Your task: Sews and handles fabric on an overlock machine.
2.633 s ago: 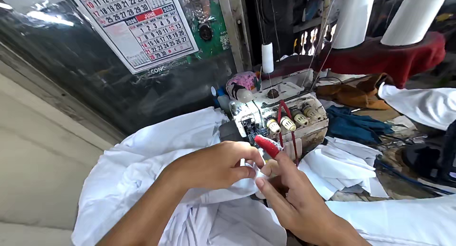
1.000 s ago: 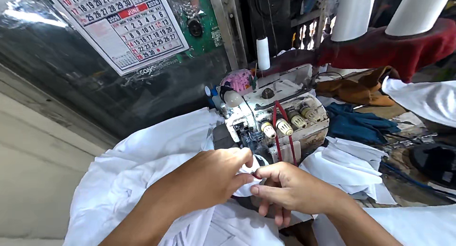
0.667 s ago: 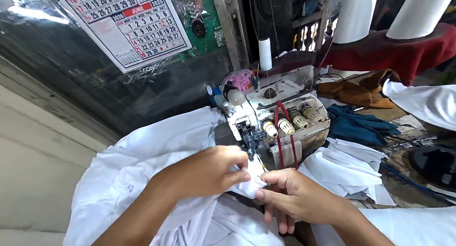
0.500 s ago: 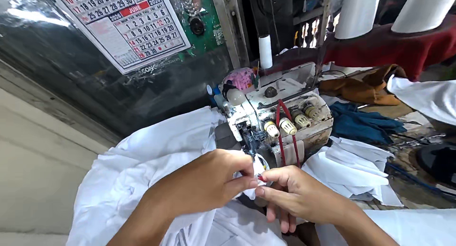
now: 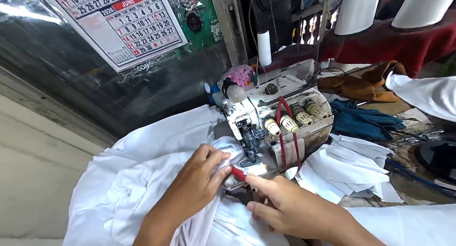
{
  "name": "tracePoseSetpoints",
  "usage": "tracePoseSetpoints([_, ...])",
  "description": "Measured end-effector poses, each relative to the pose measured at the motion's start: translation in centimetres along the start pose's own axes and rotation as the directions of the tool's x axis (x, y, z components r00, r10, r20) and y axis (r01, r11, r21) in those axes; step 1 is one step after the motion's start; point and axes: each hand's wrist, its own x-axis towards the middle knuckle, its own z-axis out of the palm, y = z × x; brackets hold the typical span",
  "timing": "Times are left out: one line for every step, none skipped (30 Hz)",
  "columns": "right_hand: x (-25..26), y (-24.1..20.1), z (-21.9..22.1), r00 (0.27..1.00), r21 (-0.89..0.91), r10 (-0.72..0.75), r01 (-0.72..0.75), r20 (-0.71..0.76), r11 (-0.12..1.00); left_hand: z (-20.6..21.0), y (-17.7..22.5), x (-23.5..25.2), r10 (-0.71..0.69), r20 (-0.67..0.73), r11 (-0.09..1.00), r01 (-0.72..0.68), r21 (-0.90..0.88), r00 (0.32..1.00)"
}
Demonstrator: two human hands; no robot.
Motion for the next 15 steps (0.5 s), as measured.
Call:
tracePoseSetpoints([-0.3,-0.1,0.3,0.998,0.022,-0.043,0.044,-0.037,0.999,-0.3,0.2,-0.7,-0.021,0.005,0.998,0.020,0.054,1.000])
tracePoseSetpoints([-0.9,-0.1,0.7,0.992,0.083,-0.085,0.093,-0.094,0.992,-0.2,0.9,-1.7,-0.008,-0.009,0.997,0.008,0.082,1.000])
tracePoseSetpoints([-1.6,0.0,0.8,0.984,0.173,-0.094,0.120,-0.154,0.977,0.1,2.2,-2.8,0.027,-0.031,0.996,-0.024,0.091,0.999])
tracePoseSetpoints([-2.3,0.1,0.7,0.977,0.269,-0.063,0.118,-0.206,0.956,0.9,4.1,-3.5,0.071,-0.051,0.995,-0.067,0.074,0.996])
tracePoseSetpoints([-2.9,0.3,0.3,0.967,0.352,0.004,0.090,-0.255,0.932,2.2,6.4,-3.8,0.113,-0.064,0.993,-0.111,0.031,0.992])
tracePoseSetpoints([-3.0,0.6,-0.3,0.937,0.419,0.087,0.067,-0.339,0.906,3.5,8.8,-3.7,0.147,-0.059,0.989,-0.148,-0.027,0.987])
tracePoseSetpoints([-2.9,0.9,-0.7,0.868,0.455,0.175,0.065,-0.464,0.888,4.4,10.7,-3.3,0.169,-0.021,0.982,-0.171,-0.084,0.985])
tracePoseSetpoints([-2.8,0.8,-1.3,0.781,0.445,0.236,0.059,-0.578,0.894,4.6,12.0,-2.7,0.184,0.030,0.972,-0.178,-0.151,0.982])
tracePoseSetpoints([-3.0,0.3,-1.7,0.732,0.426,0.255,0.053,-0.632,0.903,3.8,12.3,-2.3,0.189,0.065,0.958,-0.170,-0.230,0.980])
tracePoseSetpoints([-3.5,-0.5,-1.8,0.736,0.395,0.238,0.043,-0.634,0.918,2.5,11.8,-2.4,0.185,0.091,0.933,-0.146,-0.330,0.979])
tracePoseSetpoints([-4.3,-1.2,-1.6,0.776,0.372,0.201,0.046,-0.597,0.927,0.8,10.8,-2.8,0.177,0.120,0.897,-0.110,-0.429,0.977])
tracePoseSetpoints([-5.1,-1.7,-1.2,0.828,0.374,0.173,0.047,-0.533,0.926,-0.9,9.4,-3.5,0.178,0.138,0.857,-0.084,-0.509,0.974])
tracePoseSetpoints([-5.7,-1.8,-0.7,0.869,0.377,0.153,0.041,-0.470,0.925,-2.5,8.0,-4.2,0.185,0.155,0.827,-0.069,-0.557,0.970])
tracePoseSetpoints([-5.9,-1.4,0.0,0.884,0.360,0.138,0.036,-0.446,0.932,-4.0,6.6,-4.8,0.187,0.164,0.815,-0.060,-0.576,0.969])
tracePoseSetpoints([-5.8,-0.9,0.8,0.884,0.333,0.120,0.042,-0.451,0.942,-5.4,5.4,-5.3,0.174,0.145,0.814,-0.059,-0.578,0.974])
